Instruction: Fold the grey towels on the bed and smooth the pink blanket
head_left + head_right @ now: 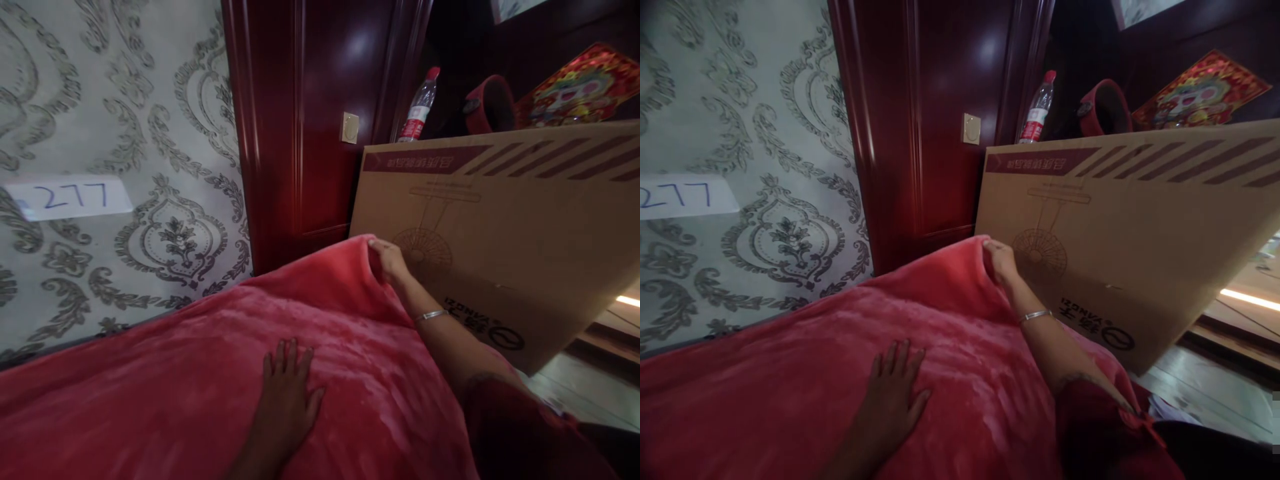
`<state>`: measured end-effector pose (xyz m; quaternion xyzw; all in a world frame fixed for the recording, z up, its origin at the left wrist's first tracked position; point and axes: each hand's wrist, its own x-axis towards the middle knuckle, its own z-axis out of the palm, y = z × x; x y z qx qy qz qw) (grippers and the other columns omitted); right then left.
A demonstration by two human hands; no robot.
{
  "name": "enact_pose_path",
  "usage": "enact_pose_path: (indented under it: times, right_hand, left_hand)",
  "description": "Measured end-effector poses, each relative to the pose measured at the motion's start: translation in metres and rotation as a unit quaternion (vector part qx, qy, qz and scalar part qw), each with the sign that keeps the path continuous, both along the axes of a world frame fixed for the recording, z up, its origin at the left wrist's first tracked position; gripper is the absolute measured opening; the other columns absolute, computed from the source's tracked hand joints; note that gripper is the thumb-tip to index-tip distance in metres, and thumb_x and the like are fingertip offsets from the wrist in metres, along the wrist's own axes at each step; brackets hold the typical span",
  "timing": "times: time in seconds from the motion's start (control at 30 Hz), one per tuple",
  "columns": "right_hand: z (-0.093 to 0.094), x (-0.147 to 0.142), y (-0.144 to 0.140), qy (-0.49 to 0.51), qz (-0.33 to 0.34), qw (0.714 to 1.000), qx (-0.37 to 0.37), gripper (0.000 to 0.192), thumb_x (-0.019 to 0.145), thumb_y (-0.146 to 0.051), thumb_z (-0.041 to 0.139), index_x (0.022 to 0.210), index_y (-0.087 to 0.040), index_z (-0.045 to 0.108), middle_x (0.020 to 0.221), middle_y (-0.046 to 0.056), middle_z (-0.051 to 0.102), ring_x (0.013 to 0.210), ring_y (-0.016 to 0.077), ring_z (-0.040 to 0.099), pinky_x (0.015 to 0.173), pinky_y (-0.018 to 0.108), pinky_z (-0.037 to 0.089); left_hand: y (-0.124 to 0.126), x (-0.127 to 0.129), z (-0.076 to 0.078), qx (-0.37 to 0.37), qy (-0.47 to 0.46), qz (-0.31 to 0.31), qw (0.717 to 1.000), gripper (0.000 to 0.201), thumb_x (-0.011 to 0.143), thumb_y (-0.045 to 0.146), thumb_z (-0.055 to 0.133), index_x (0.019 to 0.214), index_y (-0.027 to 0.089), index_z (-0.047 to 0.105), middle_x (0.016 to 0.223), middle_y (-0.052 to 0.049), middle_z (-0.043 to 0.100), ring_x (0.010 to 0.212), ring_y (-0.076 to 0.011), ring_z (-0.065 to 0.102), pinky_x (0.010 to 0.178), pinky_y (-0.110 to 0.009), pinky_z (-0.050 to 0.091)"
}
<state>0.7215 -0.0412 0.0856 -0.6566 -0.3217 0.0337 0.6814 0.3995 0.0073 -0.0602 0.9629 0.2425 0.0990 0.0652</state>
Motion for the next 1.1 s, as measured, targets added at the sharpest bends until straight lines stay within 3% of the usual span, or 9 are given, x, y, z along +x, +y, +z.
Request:
enact_pose_path:
  times: [0.13, 0.2, 0.3, 0.43, 0.6, 0.73, 0.8, 0.9, 1.1]
  right_hand:
    - [0.009, 0.0, 0.002, 0.026, -0.018, 0.999, 0.044, 0.031, 0.073, -0.048, 0.065, 0.079, -0.018, 0.068, 0.064, -0.001, 0.065, 0.06, 0.0147, 0.056, 0.063, 0.028, 0.049]
    - [-0.007, -0.025, -0.005, -0.035, 0.089, 0.995, -0.011, 0.025, 0.077, -0.043, 0.062, 0.077, -0.019, 0.071, 0.068, 0.0, 0.068, 0.064, 0.0153, 0.06, 0.066, 0.028, 0.05]
    - [-0.05, -0.08, -0.024, -0.185, 0.387, 0.886, -0.176, 0.016, 0.076, -0.029, 0.06, 0.076, -0.025, 0.076, 0.078, -0.002, 0.074, 0.076, 0.016, 0.067, 0.075, 0.027, 0.053]
    - [-0.099, -0.137, -0.043, -0.224, 0.477, 0.814, -0.244, 0.032, 0.071, -0.014, 0.056, 0.081, -0.034, 0.078, 0.086, -0.006, 0.077, 0.084, 0.0147, 0.07, 0.083, 0.026, 0.053]
    - [-0.06, -0.102, -0.024, -0.243, 0.393, 0.845, -0.27, 0.025, 0.068, -0.009, 0.06, 0.072, -0.028, 0.076, 0.078, -0.003, 0.075, 0.075, 0.0155, 0.07, 0.078, 0.026, 0.055]
    - [0.009, -0.025, 0.001, -0.239, 0.193, 0.925, -0.222, 0.035, 0.088, -0.017, 0.043, 0.102, -0.018, 0.075, 0.097, 0.009, 0.075, 0.1, 0.0222, 0.067, 0.099, 0.043, 0.049]
    - [0.015, -0.005, 0.009, -0.241, -0.008, 0.957, -0.161, 0.045, 0.092, -0.016, 0.034, 0.122, -0.016, 0.067, 0.119, 0.013, 0.07, 0.121, 0.0242, 0.059, 0.11, 0.048, 0.04]
    - [-0.027, -0.016, 0.018, -0.309, -0.165, 0.924, -0.152, 0.052, 0.092, -0.019, 0.038, 0.142, -0.014, 0.053, 0.145, 0.016, 0.054, 0.138, 0.0248, 0.045, 0.117, 0.047, 0.032]
    - [-0.134, -0.048, 0.021, -0.378, 0.056, 0.801, -0.461, 0.059, 0.099, -0.048, 0.041, 0.155, -0.029, 0.037, 0.165, 0.007, 0.026, 0.152, 0.0304, 0.021, 0.12, 0.058, 0.017]
  left_hand:
    - [-0.003, 0.0, 0.003, 0.005, -0.002, 0.005, 1.0, 0.064, 0.092, 0.043, 0.051, 0.153, 0.025, 0.042, 0.162, -0.016, 0.03, 0.151, -0.0406, 0.021, 0.119, -0.067, 0.019]
    - [-0.005, 0.001, 0.005, 0.01, -0.003, 0.014, 1.0, 0.064, 0.091, 0.041, 0.052, 0.153, 0.026, 0.041, 0.163, -0.015, 0.029, 0.151, -0.0397, 0.022, 0.119, -0.067, 0.019]
    - [-0.006, 0.0, 0.008, 0.004, 0.008, 0.016, 1.0, 0.063, 0.09, 0.043, 0.053, 0.151, 0.024, 0.045, 0.161, -0.016, 0.033, 0.15, -0.0402, 0.023, 0.119, -0.064, 0.019]
    - [-0.007, -0.002, 0.01, -0.003, 0.004, -0.002, 1.0, 0.055, 0.092, 0.042, 0.049, 0.146, 0.028, 0.052, 0.153, -0.015, 0.047, 0.148, -0.0409, 0.028, 0.12, -0.063, 0.018]
    - [-0.007, -0.001, 0.012, -0.02, 0.005, 0.015, 1.0, 0.06, 0.09, 0.042, 0.051, 0.148, 0.024, 0.05, 0.156, -0.013, 0.043, 0.149, -0.0388, 0.026, 0.122, -0.061, 0.014]
    - [-0.007, -0.001, 0.014, -0.03, 0.031, 0.019, 0.999, 0.066, 0.091, 0.044, 0.048, 0.154, 0.025, 0.039, 0.164, -0.012, 0.027, 0.152, -0.038, 0.018, 0.121, -0.064, 0.013]
    - [-0.006, -0.001, 0.014, -0.034, 0.038, 0.02, 0.998, 0.067, 0.092, 0.046, 0.047, 0.155, 0.026, 0.036, 0.165, -0.013, 0.022, 0.153, -0.0376, 0.013, 0.121, -0.064, 0.012]
    - [-0.006, 0.0, 0.014, -0.038, 0.039, 0.019, 0.998, 0.067, 0.092, 0.047, 0.046, 0.155, 0.026, 0.036, 0.166, -0.013, 0.02, 0.153, -0.0371, 0.011, 0.121, -0.064, 0.012]
    - [-0.008, 0.001, 0.018, -0.044, 0.049, 0.024, 0.998, 0.068, 0.092, 0.047, 0.047, 0.155, 0.027, 0.035, 0.165, -0.013, 0.019, 0.153, -0.0367, 0.012, 0.122, -0.064, 0.011]
